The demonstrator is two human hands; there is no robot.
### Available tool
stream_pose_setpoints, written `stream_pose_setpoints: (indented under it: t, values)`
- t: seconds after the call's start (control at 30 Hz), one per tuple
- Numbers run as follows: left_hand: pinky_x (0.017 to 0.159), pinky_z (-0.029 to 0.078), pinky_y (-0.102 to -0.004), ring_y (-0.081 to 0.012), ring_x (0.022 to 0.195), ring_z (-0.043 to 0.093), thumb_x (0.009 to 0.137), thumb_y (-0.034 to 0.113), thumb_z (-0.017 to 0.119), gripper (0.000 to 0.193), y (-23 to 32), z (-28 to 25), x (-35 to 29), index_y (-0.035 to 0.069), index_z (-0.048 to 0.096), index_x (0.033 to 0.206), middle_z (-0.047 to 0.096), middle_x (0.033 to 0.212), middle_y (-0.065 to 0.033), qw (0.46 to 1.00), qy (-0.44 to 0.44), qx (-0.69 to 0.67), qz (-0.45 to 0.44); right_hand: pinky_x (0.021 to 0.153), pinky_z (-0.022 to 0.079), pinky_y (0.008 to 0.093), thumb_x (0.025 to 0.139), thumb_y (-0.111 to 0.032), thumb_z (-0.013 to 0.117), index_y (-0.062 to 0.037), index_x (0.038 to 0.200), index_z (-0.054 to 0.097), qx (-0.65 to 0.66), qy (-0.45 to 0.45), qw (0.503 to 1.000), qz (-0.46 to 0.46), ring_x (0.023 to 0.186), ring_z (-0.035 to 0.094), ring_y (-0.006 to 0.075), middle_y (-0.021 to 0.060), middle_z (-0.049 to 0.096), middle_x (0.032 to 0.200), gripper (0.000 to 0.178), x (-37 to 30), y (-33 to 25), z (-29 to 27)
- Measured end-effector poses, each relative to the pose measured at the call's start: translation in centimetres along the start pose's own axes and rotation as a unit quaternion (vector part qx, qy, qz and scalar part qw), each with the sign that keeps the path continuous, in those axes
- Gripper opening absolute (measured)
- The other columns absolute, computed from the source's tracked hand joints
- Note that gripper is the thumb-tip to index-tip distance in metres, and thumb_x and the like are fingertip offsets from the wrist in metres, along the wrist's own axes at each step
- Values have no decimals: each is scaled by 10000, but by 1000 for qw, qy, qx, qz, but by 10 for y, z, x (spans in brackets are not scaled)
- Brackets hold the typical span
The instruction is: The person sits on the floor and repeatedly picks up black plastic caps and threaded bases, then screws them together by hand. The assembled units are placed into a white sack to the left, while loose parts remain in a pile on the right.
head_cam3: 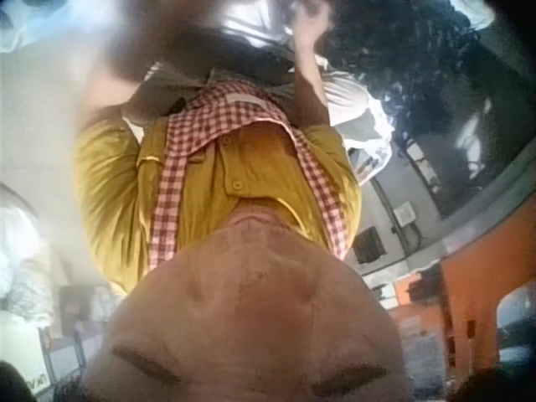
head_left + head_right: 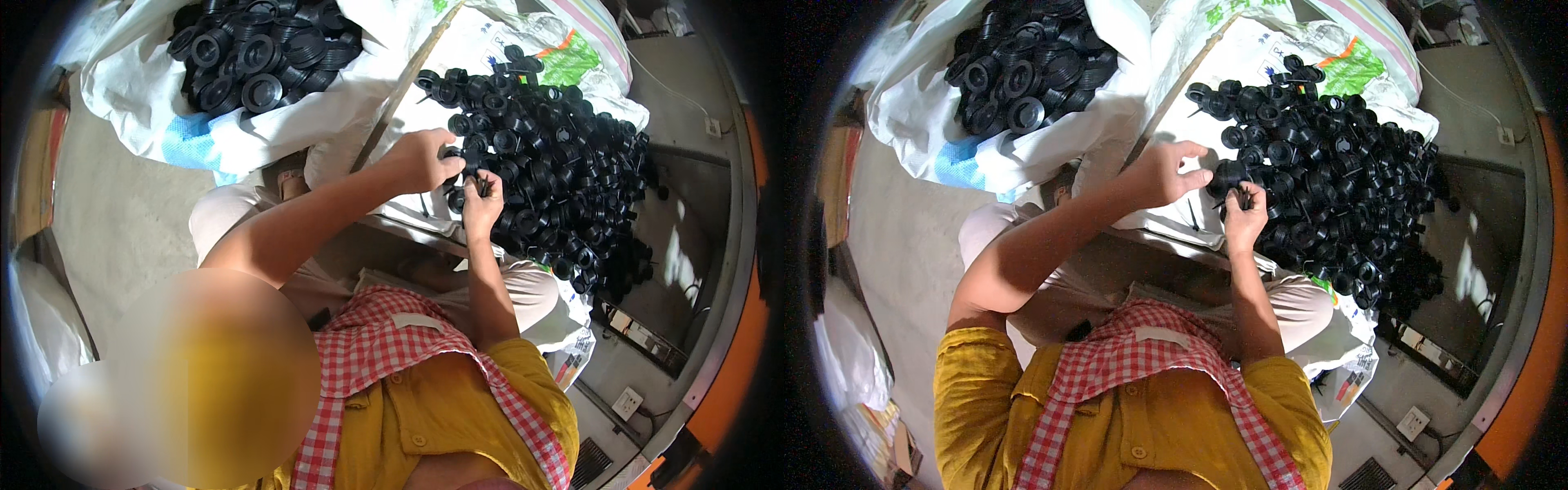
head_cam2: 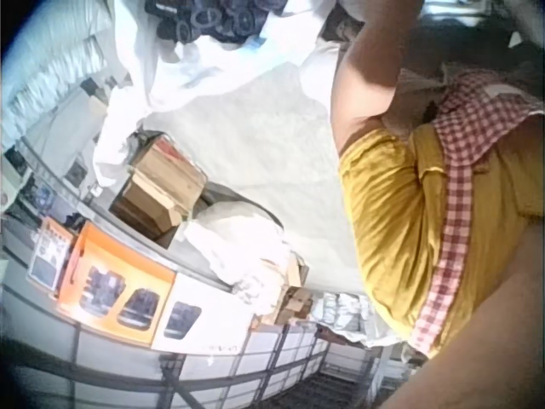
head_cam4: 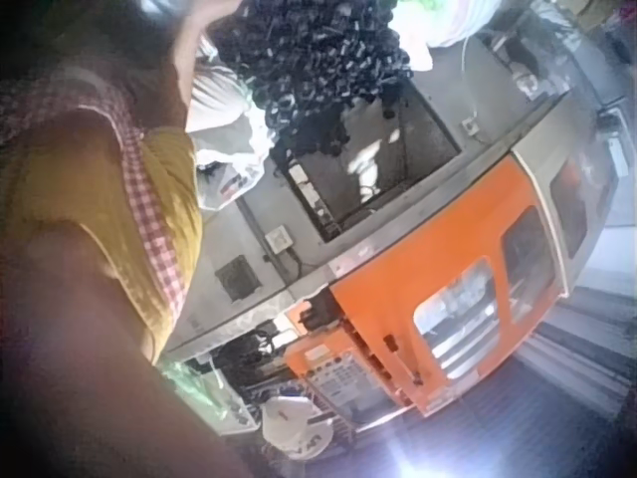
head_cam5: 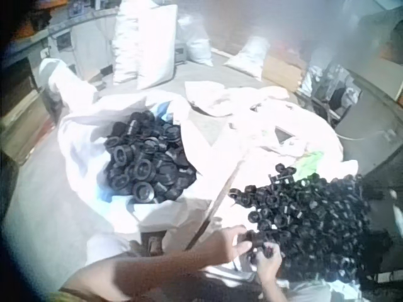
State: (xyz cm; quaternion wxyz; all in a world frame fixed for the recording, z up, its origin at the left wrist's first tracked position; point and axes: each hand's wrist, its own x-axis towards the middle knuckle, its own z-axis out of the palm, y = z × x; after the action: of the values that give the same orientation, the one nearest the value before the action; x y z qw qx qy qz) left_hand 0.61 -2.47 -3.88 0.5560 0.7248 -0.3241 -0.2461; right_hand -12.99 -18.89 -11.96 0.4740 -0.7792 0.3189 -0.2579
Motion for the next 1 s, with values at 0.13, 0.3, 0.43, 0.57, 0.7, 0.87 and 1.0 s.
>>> stream_pose_setpoints:
  t: [0.13,0.3,0.43,0.57,0.7,0.87,1.0]
  values:
    - [774,464,-319,-195,843,597,822,364,687,543,13,14,-9,-58,535,1127,641,934,-120,964,-56,-196,-172,637,449,219,735,60,681,-26,854,565,34,-54,996,-65,679,500,48,-25,561,724,188,-20,-44,-1]
    - [627,493,-260,-121,747,599,720,267,785,586,7,15,-5,-42,509,1135,623,890,-90,930,-121,-304,-165,603,472,274,660,89,674,-19,792,590,-51,-141,948,-281,637,588,163,94,601,711,191,-28,-69,0]
    - [699,478,-256,-99,795,569,674,98,759,518,6,3,4,18,513,1122,591,875,-10,954,-138,-252,-89,583,433,206,685,125,671,-28,1019,645,61,-50,964,-252,653,534,100,30,577,758,369,-32,-65,-21]
    - [790,467,-261,-134,903,560,592,107,752,622,0,-16,7,40,513,1163,568,1012,-49,936,-292,-196,-24,590,459,213,725,97,692,-94,1297,535,-84,-125,973,-175,648,495,83,22,510,782,623,-10,-89,-55]
    - [899,431,-286,-186,1026,537,528,69,713,753,3,-11,-2,56,484,1245,540,1099,-77,895,-438,-84,16,581,499,304,624,28,744,-98,1015,665,-234,-319,879,-266,645,584,207,68,565,781,419,-5,-117,-77]
    - [798,493,-285,-194,938,587,660,158,724,767,27,-4,-19,6,380,1329,532,1136,-139,855,-394,-295,-162,610,512,326,611,-22,739,-65,801,571,-159,-354,883,-266,727,635,262,77,617,889,258,-12,-125,-84]
    - [525,522,-272,-191,607,626,773,195,689,401,24,2,-21,-12,543,1084,626,794,-118,869,-397,-157,-250,613,512,334,677,-21,684,-50,873,506,-146,-322,893,-278,689,642,296,97,633,806,266,-27,-108,-75]
